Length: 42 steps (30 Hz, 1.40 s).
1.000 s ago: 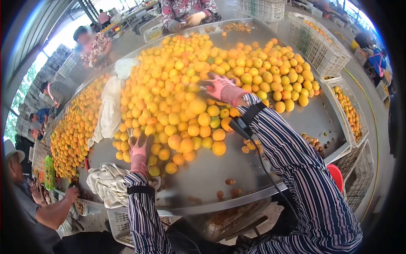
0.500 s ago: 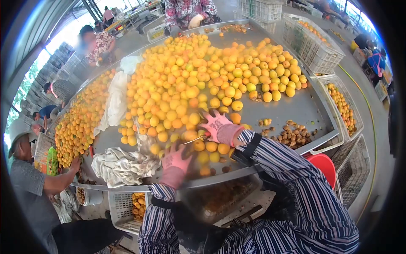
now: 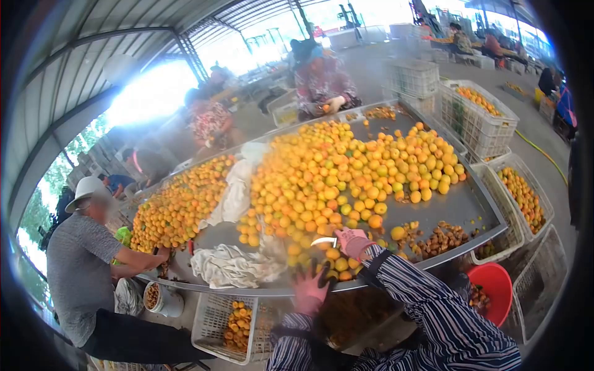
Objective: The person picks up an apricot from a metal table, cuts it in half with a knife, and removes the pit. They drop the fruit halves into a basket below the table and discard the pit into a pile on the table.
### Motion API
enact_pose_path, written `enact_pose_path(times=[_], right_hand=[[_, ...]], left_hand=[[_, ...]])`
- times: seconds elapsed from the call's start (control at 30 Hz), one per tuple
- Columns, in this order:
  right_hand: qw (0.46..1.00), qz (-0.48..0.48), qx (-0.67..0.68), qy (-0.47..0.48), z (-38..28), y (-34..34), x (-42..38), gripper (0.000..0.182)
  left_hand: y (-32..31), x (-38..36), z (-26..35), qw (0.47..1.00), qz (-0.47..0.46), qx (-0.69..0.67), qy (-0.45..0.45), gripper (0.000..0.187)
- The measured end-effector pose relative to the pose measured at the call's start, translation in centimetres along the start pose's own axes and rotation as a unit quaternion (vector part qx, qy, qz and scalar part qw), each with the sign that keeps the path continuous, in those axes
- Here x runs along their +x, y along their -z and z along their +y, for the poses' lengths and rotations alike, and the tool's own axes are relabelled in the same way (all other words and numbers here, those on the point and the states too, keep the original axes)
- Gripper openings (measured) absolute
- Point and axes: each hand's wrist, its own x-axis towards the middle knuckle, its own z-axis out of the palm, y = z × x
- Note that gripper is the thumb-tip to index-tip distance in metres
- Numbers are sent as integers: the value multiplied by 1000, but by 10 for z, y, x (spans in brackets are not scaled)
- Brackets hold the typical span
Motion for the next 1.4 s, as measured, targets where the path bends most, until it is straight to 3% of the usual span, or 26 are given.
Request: enact_pose_path(times=[0.13, 0.2, 0.23, 0.27, 0.3, 0.37, 0.43, 0.47, 0.5, 0.57, 0.6, 0.63, 0.7, 0.73, 0.8, 0.83, 0.9, 0.97, 1.03, 1.17, 1.23, 1.27, 1.3, 1.33, 1.37, 1.4], right_hand=[[998, 44, 26, -33, -1, 11, -3, 36], [990, 104, 89, -40, -11, 41, -17, 46], [990, 102, 87, -45, -17, 53, -34, 46], [975, 85, 203, 15, -22, 65, -51, 49], [943, 68, 316, 76, -25, 74, -64, 53], [938, 23, 315, 142, -30, 70, -93, 57], [935, 48, 303, 179, -34, 61, -120, 60], [938, 67, 299, 164, -35, 71, -135, 58], [940, 81, 298, 144, -34, 76, -148, 57], [862, 56, 502, 47, -19, 76, -163, 48], [848, 79, 524, -7, 6, 51, -163, 37], [739, 76, 666, -63, 23, 29, -161, 30], [830, 40, 549, -91, 38, 17, -171, 30], [830, 34, 549, -96, 41, 23, -174, 30], [909, 83, 408, -14, 18, 70, -192, 29], [883, 127, 448, 60, 6, 93, -195, 31], [741, 28, 671, -31, -22, 129, -211, 34], [659, -5, 741, -129, -32, 115, -236, 42], [863, -5, 503, -50, 9, 11, -230, 44], [751, -70, 653, -64, -36, 44, -257, 47], [851, 22, 517, 89, -51, 62, -258, 51], [848, -58, 522, 69, -56, 68, -252, 47], [849, -60, 520, 70, -60, 69, -251, 47], [874, -60, 478, 71, -63, 70, -251, 43], [895, -60, 436, 72, -68, 68, -252, 39], [898, -27, 433, 74, -72, 61, -252, 35]], left_hand=[[-5, 1, -17, 989, 26, -147, 9, 56], [24, -9, -3, 972, 169, -162, 25, 53], [40, -15, 11, 972, 165, -165, 23, 53], [59, -19, 29, 857, 162, -482, 83, 48], [67, -21, 39, 641, 140, -742, 135, 43], [57, -25, 39, 615, 85, -779, 83, 36], [70, -33, 51, 594, -71, -801, -37, 34], [80, -34, 59, 499, -116, -858, -43, 35], [86, -39, 66, 495, -122, -860, -36, 35], [86, -62, 76, 257, -60, -959, 106, 38], [59, -67, 64, 432, 28, -896, 95, 40], [91, -77, 72, 246, -45, -958, 140, 44], [77, -84, 62, 203, -36, -967, 147, 50], [76, -86, 62, 199, -35, -967, 154, 50], [84, -95, 65, 269, -28, -959, 86, 54], [84, -98, 64, 267, -30, -958, 96, 54], [84, -102, 61, 270, -43, -959, 80, 56], [82, -105, 59, 278, -39, -956, 90, 55], [84, -108, 55, 241, -72, -962, 110, 55], [80, -110, 57, 247, -33, -943, 222, 55], [67, -112, 51, 250, -33, -958, 137, 56], [76, -112, 65, 399, 95, -899, 151, 50], [68, -114, 61, 397, 97, -900, 151, 50], [54, -120, 55, 678, 179, -709, 79, 65], [53, -122, 53, 874, 235, -426, 2, 80], [53, -124, 53, 873, 236, -426, 7, 80]])
